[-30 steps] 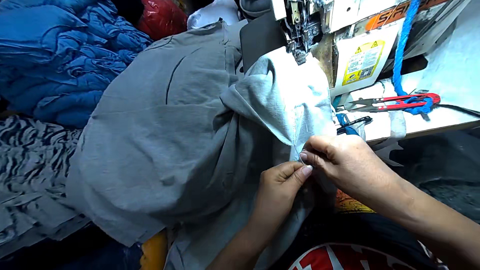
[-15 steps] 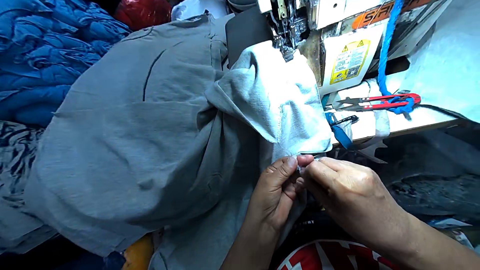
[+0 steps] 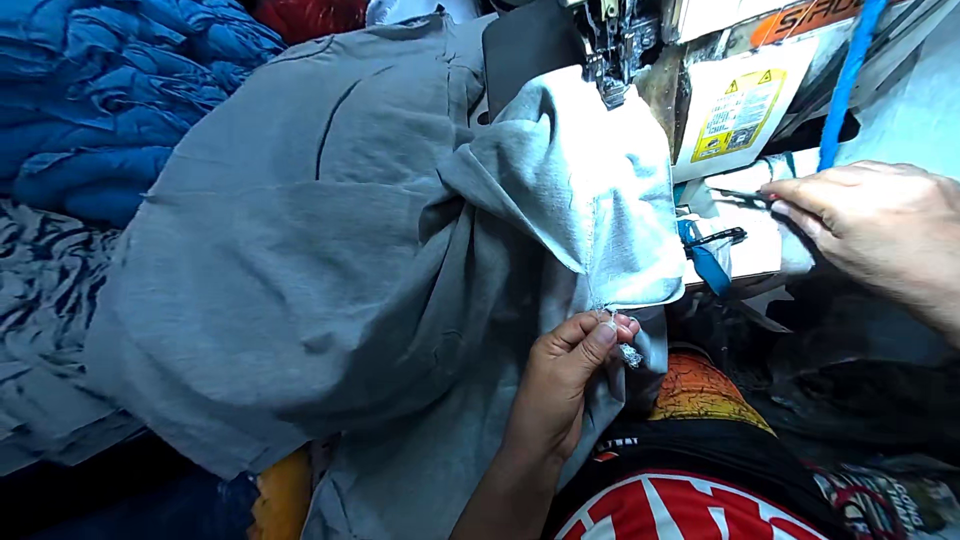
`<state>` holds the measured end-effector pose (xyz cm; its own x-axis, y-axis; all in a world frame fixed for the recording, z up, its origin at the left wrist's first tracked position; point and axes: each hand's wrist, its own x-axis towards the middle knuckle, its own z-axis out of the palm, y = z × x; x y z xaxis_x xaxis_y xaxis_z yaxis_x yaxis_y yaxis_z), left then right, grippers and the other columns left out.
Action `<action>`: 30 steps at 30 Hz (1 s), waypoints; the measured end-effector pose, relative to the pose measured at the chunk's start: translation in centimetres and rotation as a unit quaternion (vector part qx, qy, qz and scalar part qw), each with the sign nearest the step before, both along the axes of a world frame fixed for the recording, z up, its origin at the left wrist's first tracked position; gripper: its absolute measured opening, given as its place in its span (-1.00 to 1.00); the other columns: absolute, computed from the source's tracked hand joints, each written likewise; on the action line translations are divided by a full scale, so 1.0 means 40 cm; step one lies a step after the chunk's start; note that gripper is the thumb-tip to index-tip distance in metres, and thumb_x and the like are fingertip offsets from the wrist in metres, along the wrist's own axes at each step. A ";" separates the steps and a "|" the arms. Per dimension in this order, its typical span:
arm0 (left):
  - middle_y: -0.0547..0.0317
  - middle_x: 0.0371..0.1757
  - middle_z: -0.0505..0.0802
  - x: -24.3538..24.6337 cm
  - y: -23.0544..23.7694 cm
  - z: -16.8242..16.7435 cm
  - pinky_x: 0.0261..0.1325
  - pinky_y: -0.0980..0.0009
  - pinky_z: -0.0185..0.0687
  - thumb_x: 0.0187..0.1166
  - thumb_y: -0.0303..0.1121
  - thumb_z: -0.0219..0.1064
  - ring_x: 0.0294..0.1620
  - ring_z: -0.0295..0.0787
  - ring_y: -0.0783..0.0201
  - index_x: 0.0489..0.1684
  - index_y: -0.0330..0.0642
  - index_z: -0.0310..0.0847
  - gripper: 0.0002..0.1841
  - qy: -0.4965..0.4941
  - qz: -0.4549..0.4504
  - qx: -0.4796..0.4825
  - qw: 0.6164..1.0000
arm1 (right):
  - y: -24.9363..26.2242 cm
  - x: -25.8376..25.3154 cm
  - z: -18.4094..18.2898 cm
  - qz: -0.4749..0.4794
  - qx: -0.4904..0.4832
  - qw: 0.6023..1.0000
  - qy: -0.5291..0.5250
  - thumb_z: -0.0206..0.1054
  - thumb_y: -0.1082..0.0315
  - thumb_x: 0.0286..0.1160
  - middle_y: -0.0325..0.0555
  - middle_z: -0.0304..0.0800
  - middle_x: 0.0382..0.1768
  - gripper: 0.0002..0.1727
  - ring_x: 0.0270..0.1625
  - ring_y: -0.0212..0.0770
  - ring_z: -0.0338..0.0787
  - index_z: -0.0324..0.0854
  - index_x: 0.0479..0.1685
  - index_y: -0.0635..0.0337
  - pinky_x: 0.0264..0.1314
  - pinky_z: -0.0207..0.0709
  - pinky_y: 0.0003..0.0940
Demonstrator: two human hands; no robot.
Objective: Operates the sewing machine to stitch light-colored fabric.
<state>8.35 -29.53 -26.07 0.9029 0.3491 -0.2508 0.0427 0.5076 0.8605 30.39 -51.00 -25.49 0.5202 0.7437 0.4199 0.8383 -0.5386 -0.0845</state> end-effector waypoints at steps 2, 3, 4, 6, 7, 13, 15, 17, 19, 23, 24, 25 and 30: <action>0.12 -0.09 0.94 0.000 0.004 -0.001 0.17 0.44 0.75 0.66 -0.51 0.22 0.00 0.88 0.34 -0.28 -0.15 0.86 -0.76 0.000 -0.005 -0.002 1.000 | -0.003 -0.025 0.025 -0.001 0.016 1.000 0.017 0.04 0.40 0.81 0.40 0.79 -0.17 -0.68 -0.11 0.43 0.82 0.68 0.09 0.43 -0.09 0.60 0.31; 0.12 -0.09 0.94 0.001 0.004 -0.002 0.18 0.43 0.75 0.66 -0.52 0.22 0.00 0.88 0.34 -0.25 -0.16 0.86 -0.76 0.000 -0.004 -0.005 1.000 | -0.001 -0.051 0.050 0.001 0.013 0.999 0.045 0.01 0.39 0.82 0.37 0.76 -0.17 -0.66 -0.16 0.40 0.81 0.66 0.12 0.44 -0.16 0.59 0.30; 0.12 -0.09 0.94 0.000 0.003 -0.003 0.19 0.43 0.75 0.66 -0.52 0.22 0.01 0.88 0.34 -0.25 -0.16 0.86 -0.77 0.000 -0.002 -0.008 1.000 | 0.004 -0.081 0.077 0.012 0.006 0.998 0.069 0.00 0.37 0.81 0.34 0.76 -0.18 -0.64 -0.20 0.36 0.81 0.66 0.15 0.43 -0.22 0.58 0.29; 0.15 -0.07 0.94 0.001 -0.001 -0.003 0.22 0.43 0.74 0.65 -0.52 0.23 0.04 0.88 0.35 -0.25 -0.13 0.87 -0.77 -0.001 -0.004 -0.008 1.000 | 0.025 -0.145 0.113 0.052 -0.008 0.996 0.076 0.00 0.30 0.70 0.17 0.74 -0.31 -0.62 -0.36 0.19 0.78 0.70 0.06 0.35 -0.45 0.53 0.16; 0.16 -0.05 0.94 0.002 -0.003 -0.004 0.22 0.43 0.74 0.64 -0.52 0.25 0.06 0.87 0.36 -0.25 -0.12 0.87 -0.78 -0.006 -0.009 -0.006 1.000 | 0.039 -0.173 0.117 0.073 -0.008 0.996 0.056 0.04 0.26 0.62 0.02 0.68 -0.44 -0.64 -0.49 0.05 0.72 0.73 -0.04 0.27 -0.60 0.46 0.00; 0.25 -0.03 0.90 0.004 -0.005 -0.014 0.27 0.42 0.69 0.58 -0.50 0.32 0.14 0.80 0.39 -0.37 -0.07 0.89 -0.79 -0.028 -0.015 0.017 0.999 | 0.097 -0.216 0.095 0.116 -0.047 0.992 -0.010 0.23 -0.02 0.52 -0.17 0.53 -0.51 -0.57 -0.55 -0.11 0.60 0.82 0.04 0.08 -0.64 0.32 -0.28; 0.23 -0.06 0.90 0.004 -0.005 -0.014 0.23 0.43 0.71 0.57 -0.52 0.31 0.09 0.82 0.39 -0.37 -0.08 0.89 -0.78 -0.026 -0.011 0.010 1.000 | 0.105 -0.208 0.090 0.128 -0.053 0.990 -0.017 0.29 0.10 0.49 -0.14 0.53 -0.55 -0.65 -0.58 -0.08 0.61 0.83 0.05 0.09 -0.67 0.33 -0.26; 0.24 -0.08 0.89 0.004 -0.005 -0.015 0.20 0.44 0.71 0.58 -0.51 0.32 0.06 0.81 0.40 -0.38 -0.08 0.88 -0.79 -0.024 -0.013 0.011 1.000 | 0.114 -0.206 0.087 0.141 -0.046 0.989 -0.014 0.27 0.14 0.52 -0.16 0.50 -0.58 -0.66 -0.61 -0.10 0.57 0.84 0.05 0.09 -0.67 0.27 -0.28; 0.31 -0.13 0.89 0.005 -0.004 -0.015 0.15 0.52 0.69 0.58 -0.49 0.33 0.01 0.79 0.48 -0.41 -0.04 0.88 -0.78 -0.026 -0.019 0.023 0.999 | 0.127 -0.206 0.086 0.154 -0.041 0.987 -0.013 0.23 0.10 0.56 -0.19 0.50 -0.59 -0.65 -0.62 -0.12 0.57 0.85 0.02 0.07 -0.68 0.25 -0.29; 0.35 -0.15 0.89 0.006 -0.001 -0.019 0.21 0.55 0.66 0.55 -0.46 0.38 0.06 0.77 0.51 -0.45 0.00 0.88 -0.80 -0.042 -0.025 0.031 0.998 | 0.144 -0.198 0.086 0.174 -0.053 0.983 -0.014 0.16 0.12 0.59 -0.24 0.53 -0.61 -0.69 -0.62 -0.17 0.59 0.83 -0.17 0.01 -0.70 0.25 -0.32; 0.33 -0.09 0.89 0.005 0.001 -0.020 0.26 0.52 0.65 0.53 -0.46 0.39 0.14 0.76 0.47 -0.46 -0.02 0.88 -0.81 -0.042 -0.026 0.036 0.998 | 0.144 -0.195 0.086 0.173 -0.052 0.984 -0.013 0.15 0.12 0.60 -0.25 0.50 -0.62 -0.68 -0.63 -0.18 0.57 0.82 -0.18 0.02 -0.71 0.23 -0.32; 0.29 -0.03 0.88 0.005 0.003 -0.020 0.27 0.50 0.65 0.53 -0.46 0.39 0.19 0.75 0.44 -0.45 -0.04 0.88 -0.82 -0.041 -0.028 0.040 0.998 | 0.143 -0.192 0.086 0.168 -0.046 0.985 -0.010 0.15 0.11 0.60 -0.23 0.50 -0.62 -0.66 -0.63 -0.17 0.57 0.82 -0.17 0.04 -0.71 0.23 -0.31; 0.21 0.09 0.88 0.005 0.013 -0.025 0.28 0.44 0.68 0.55 -0.47 0.36 0.19 0.77 0.37 -0.41 -0.10 0.89 -0.82 -0.037 -0.037 0.031 0.998 | 0.134 -0.192 0.074 0.129 0.008 0.992 -0.003 0.21 0.04 0.61 -0.15 0.54 -0.55 -0.58 -0.61 -0.13 0.57 0.83 0.11 0.12 -0.67 0.25 -0.29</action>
<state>8.56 -29.02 -27.08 0.9418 0.2941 -0.1630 0.0136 0.4510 0.8924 22.72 -45.64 -22.51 0.3108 0.8450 0.4352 0.9486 -0.3043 -0.0867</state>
